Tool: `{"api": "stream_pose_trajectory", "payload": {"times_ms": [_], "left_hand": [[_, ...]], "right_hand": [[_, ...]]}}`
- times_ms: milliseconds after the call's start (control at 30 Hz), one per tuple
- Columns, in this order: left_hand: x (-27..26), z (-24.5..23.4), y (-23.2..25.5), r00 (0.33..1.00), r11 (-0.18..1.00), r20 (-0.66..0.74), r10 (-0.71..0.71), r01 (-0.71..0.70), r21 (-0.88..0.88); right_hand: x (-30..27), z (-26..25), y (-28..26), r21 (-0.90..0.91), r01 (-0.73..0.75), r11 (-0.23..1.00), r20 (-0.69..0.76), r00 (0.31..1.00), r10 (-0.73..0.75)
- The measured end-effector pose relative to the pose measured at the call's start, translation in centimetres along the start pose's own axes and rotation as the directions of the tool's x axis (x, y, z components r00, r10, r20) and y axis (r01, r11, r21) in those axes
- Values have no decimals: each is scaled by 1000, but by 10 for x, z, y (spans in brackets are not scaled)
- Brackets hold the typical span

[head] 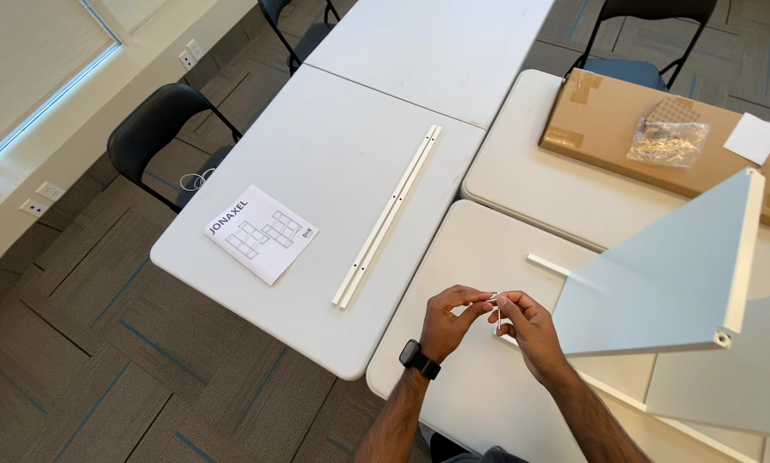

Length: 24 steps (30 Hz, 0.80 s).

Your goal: The person assembles a white modular shelving unit on a table. They insert and tighten screws into the frame using a screwdriver, attach vertical and horizontal bars, and place remaining parts on the table. The assembly progresses with multiple joints secured.

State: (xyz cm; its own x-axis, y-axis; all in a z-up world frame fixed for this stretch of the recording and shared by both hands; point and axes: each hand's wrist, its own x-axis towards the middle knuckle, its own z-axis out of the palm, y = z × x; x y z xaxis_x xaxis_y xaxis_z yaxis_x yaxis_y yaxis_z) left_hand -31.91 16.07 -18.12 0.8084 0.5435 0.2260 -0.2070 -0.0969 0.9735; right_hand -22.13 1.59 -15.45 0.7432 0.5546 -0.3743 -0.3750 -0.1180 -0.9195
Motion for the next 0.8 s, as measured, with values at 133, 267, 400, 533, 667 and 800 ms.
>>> {"api": "stream_pose_trajectory", "payload": {"times_ms": [133, 267, 400, 533, 667, 800], "left_hand": [[-14, 16, 7, 1000, 1000, -24, -9, 9, 18], [-36, 31, -3, 997, 998, -75, -37, 40, 42], [-60, 43, 7, 993, 997, -89, -72, 72, -2], [-88, 66, 23, 989, 995, -113, -94, 91, -34], [-113, 107, 35, 986, 985, -129, -107, 87, -149], [-148, 165, 28, 986, 958, -116, -120, 85, -274]], "right_hand": [[-14, -15, 12, 50, -42, 998, 0, 999, 42], [-27, -28, 28, 62, -55, 997, 41, 998, 53], [-54, -36, 22, 37, -41, 998, 121, 992, 36], [-76, -68, 34, 25, -32, 999, 179, 983, 27], [-103, -118, 37, -1, 20, 1000, 201, 979, -19], [-138, -185, 58, 67, 75, 995, 177, 980, -86]]}}
